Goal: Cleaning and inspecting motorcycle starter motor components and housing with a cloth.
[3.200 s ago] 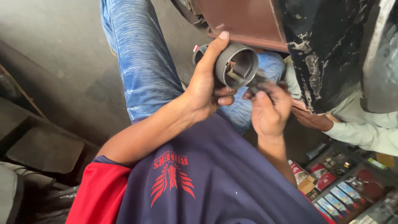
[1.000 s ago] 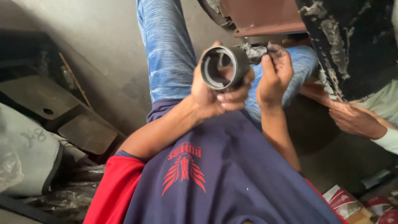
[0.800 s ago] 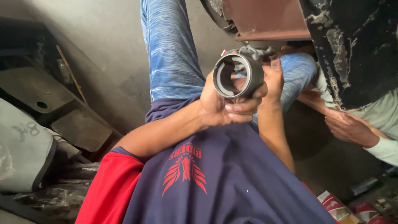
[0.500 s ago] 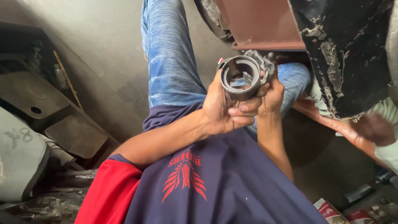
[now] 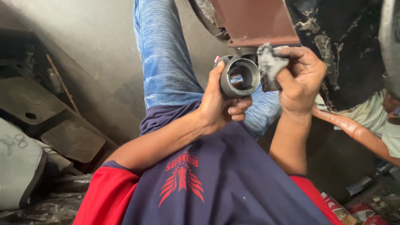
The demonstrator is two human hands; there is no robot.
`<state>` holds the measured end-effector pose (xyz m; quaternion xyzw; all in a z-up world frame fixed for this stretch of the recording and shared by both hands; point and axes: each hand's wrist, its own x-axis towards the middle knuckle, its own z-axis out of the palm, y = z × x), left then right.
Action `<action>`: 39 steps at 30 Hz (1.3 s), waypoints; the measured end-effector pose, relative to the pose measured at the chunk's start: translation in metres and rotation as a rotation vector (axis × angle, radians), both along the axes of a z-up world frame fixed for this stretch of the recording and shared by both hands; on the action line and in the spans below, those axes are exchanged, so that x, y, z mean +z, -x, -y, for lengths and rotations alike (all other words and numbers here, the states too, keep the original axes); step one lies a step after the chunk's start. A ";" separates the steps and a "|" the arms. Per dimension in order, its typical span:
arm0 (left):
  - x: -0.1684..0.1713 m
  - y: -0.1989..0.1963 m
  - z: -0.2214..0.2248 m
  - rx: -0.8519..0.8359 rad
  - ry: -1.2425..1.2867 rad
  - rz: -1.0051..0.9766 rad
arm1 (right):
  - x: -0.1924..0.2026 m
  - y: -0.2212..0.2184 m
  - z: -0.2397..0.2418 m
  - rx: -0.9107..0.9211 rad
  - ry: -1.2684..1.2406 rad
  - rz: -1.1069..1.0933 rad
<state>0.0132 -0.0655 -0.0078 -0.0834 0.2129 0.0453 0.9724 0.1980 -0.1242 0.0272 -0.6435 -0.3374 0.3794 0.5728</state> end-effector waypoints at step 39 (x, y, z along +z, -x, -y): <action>0.003 -0.003 -0.022 0.429 -2.010 -0.429 | -0.074 0.019 0.045 -0.026 0.093 0.173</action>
